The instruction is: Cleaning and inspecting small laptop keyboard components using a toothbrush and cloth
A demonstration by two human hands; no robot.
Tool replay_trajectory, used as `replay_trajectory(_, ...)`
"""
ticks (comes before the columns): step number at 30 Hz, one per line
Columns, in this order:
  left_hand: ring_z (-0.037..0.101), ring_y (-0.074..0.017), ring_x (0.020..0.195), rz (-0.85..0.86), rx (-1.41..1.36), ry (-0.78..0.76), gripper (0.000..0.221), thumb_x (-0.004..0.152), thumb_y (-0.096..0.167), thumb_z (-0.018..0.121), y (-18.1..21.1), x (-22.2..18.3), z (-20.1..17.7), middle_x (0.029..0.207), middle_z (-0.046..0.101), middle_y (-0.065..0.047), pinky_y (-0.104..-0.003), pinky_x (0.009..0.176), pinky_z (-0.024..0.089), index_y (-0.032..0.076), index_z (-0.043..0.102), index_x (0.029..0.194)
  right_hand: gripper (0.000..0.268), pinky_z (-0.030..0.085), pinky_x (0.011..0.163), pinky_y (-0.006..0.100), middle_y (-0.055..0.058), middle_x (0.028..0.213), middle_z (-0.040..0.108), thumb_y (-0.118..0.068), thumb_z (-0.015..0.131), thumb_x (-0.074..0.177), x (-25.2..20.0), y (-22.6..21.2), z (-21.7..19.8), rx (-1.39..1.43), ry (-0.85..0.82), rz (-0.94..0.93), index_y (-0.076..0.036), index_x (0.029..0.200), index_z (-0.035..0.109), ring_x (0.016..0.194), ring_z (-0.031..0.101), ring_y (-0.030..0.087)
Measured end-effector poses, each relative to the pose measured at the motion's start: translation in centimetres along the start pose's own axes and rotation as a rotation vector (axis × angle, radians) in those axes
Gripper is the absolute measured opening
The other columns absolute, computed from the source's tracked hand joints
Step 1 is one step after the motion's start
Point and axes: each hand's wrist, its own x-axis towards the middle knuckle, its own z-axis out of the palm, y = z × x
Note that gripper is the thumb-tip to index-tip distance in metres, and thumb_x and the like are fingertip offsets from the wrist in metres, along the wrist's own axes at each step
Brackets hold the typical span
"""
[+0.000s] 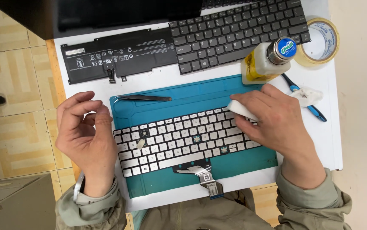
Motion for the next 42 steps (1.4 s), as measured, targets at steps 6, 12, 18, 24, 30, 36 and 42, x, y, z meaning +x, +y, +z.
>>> replay_trajectory(6,0.062,-0.0252,0.121,-0.026,0.016,-0.016,0.018,0.105,-0.015,0.066,-0.1,-0.4,0.0,0.124,0.059,-0.020,-0.025,0.078,0.053,0.003,0.065,0.107,0.029,0.041,0.056,0.036,-0.002,0.102,0.075,-0.012,0.076,0.087,-0.8,0.7,-0.5,-0.042,-0.077,0.019,-0.010,0.115,0.073,0.079,0.055,0.023)
replay_trajectory(12,0.062,-0.0279,0.123,-0.024,0.049,-0.038,0.019,0.105,-0.019,0.065,-0.9,-0.2,0.2,0.124,0.058,-0.019,-0.032,0.090,0.057,0.000,0.064,0.109,0.039,0.044,0.073,0.035,0.034,0.101,0.066,0.001,0.070,0.079,-8.9,9.2,-3.8,0.595,0.257,0.306,0.023,0.109,0.060,0.082,0.059,0.034)
replay_trajectory(18,0.061,-0.0302,0.126,-0.067,0.090,-0.061,0.017,0.109,-0.018,0.063,-1.1,-0.4,0.3,0.129,0.055,-0.023,-0.030,0.079,0.059,-0.001,0.061,0.111,0.042,0.041,0.086,0.026,0.011,0.124,0.059,-0.011,0.073,0.104,-10.2,12.7,-3.1,0.517,0.315,0.730,0.000,0.141,0.055,0.101,0.051,0.015)
replay_trajectory(24,0.061,-0.0312,0.124,-0.059,0.113,-0.053,0.016,0.109,-0.020,0.062,-2.1,-0.2,0.1,0.130,0.056,-0.027,-0.033,0.080,0.062,-0.004,0.059,0.114,0.033,0.033,0.080,0.025,0.003,0.101,0.049,-0.007,0.066,0.117,-8.7,12.5,-3.0,0.427,0.208,0.790,0.003,0.147,0.058,0.091,0.041,0.012)
replay_trajectory(30,0.060,-0.0293,0.117,-0.078,0.121,-0.052,0.017,0.111,-0.019,0.065,-2.7,-0.2,-0.3,0.132,0.056,-0.025,-0.032,0.079,0.061,-0.004,0.058,0.116,0.032,0.028,0.065,0.028,-0.001,0.077,0.032,-0.010,0.054,0.123,-6.9,13.0,-1.1,0.405,0.293,0.772,0.008,0.148,0.047,0.070,0.030,0.011)
replay_trajectory(36,0.060,-0.0308,0.119,-0.065,0.122,-0.065,0.016,0.112,-0.019,0.063,-2.5,-0.2,-0.2,0.132,0.056,-0.026,-0.033,0.079,0.061,-0.006,0.058,0.116,0.037,0.046,0.068,0.034,0.019,0.118,0.048,-0.018,0.065,0.122,-7.4,13.5,-1.1,0.075,0.219,0.683,0.010,0.146,0.068,0.077,0.049,0.023)
replay_trajectory(42,0.061,-0.0288,0.122,-0.072,0.102,-0.054,0.017,0.109,-0.018,0.062,-2.2,-0.1,0.0,0.130,0.057,-0.023,-0.031,0.079,0.061,-0.003,0.059,0.115,0.019,0.046,0.072,0.036,0.020,0.115,0.050,0.009,0.066,0.112,-7.6,13.3,-1.0,-0.069,0.445,0.559,0.013,0.128,0.076,0.097,0.058,0.029)
